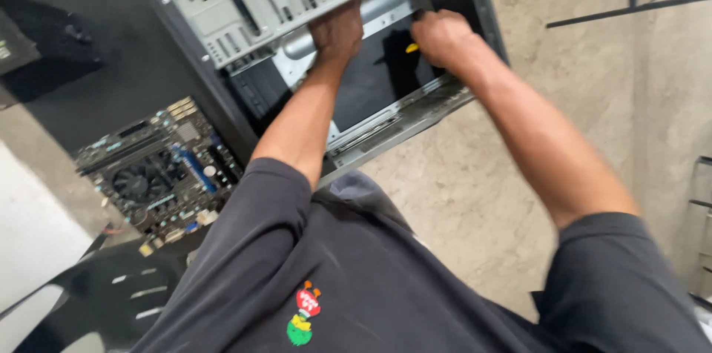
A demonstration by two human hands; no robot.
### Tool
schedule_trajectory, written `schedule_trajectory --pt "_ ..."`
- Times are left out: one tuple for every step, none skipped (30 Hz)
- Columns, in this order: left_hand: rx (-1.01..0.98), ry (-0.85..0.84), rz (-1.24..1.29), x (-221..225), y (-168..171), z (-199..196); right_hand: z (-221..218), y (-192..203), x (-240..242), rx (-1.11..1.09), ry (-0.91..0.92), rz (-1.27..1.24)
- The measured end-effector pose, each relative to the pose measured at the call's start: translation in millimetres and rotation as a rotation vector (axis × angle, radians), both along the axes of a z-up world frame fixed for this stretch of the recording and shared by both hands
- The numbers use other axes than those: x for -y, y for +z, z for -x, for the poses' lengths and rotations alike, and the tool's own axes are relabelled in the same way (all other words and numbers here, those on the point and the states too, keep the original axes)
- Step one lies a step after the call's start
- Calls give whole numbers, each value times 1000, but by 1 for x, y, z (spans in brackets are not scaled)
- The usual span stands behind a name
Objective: Removing a motherboard from a computer case, cleaning the case with a brush, and performing maintenance on the motherboard components.
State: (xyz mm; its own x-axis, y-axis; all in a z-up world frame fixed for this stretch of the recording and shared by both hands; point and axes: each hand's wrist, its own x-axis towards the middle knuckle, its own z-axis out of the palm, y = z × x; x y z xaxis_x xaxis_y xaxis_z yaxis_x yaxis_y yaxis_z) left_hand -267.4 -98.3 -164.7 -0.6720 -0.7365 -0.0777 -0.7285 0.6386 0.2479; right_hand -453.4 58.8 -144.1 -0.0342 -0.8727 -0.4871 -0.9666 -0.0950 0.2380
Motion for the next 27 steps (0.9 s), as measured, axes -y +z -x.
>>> schedule_trajectory --pt "16 11 -2 -4 -11 0 -18 30 16 16 11 -2" --pt "-33 4 64 -4 -21 3 -32 61 35 102 -174 -232" --pt "-81 -4 131 -5 -31 7 -45 93 54 182 -359 -464" --pt "-80 1 127 -4 -22 3 -42 88 50 181 -354 -469" --pt "-28 24 77 -3 -12 1 -38 82 46 198 -207 -161" --pt "23 45 26 -2 -2 1 -31 77 41 210 -60 148" --pt "21 50 22 0 6 2 -36 88 51 209 -56 144" --pt "52 5 13 0 13 -1 -44 97 56 140 -236 -254" --pt "82 -40 3 0 20 -4 -53 107 62 64 -413 -652" --pt "87 -43 5 0 18 -1 -48 111 56 69 -414 -651" --pt "85 -66 -4 -1 17 0 -44 115 50 104 -368 -538" --pt "88 -84 -19 -3 15 -1 -41 118 44 141 -316 -430" --pt "97 -82 -23 -3 13 -8 -45 112 39 149 -312 -434" --pt "93 -103 -20 -2 13 -7 -43 109 34 112 -296 -504" --pt "89 -124 -18 0 13 -5 -40 107 30 74 -281 -574" --pt "90 -128 -15 1 9 -6 -37 105 31 76 -285 -570" --pt "47 -120 17 1 4 -7 -33 102 32 172 -294 -569" --pt "1 -114 39 -4 -1 -6 -29 101 27 265 -307 -574" --pt "-2 -120 33 -6 -3 -3 -26 102 25 263 -315 -580" --pt "-29 -103 66 -5 -6 -3 -25 102 26 371 -211 -189" --pt "-55 -86 99 -4 -8 -4 -25 102 28 465 -106 206" --pt "-55 -88 102 -4 -15 -4 -30 96 33 465 -107 210" --pt "-82 -41 41 -4 -22 -3 -36 89 39 517 -168 239" --pt "-116 4 -24 -6 -28 2 -38 85 42 561 -232 266" --pt "-123 0 -25 -4 -26 7 -36 70 44 554 -234 267" --pt "-97 -31 14 -3 -26 4 -38 52 47 701 -306 319" --pt "-71 -62 53 -3 -26 1 -42 34 49 848 -378 371"
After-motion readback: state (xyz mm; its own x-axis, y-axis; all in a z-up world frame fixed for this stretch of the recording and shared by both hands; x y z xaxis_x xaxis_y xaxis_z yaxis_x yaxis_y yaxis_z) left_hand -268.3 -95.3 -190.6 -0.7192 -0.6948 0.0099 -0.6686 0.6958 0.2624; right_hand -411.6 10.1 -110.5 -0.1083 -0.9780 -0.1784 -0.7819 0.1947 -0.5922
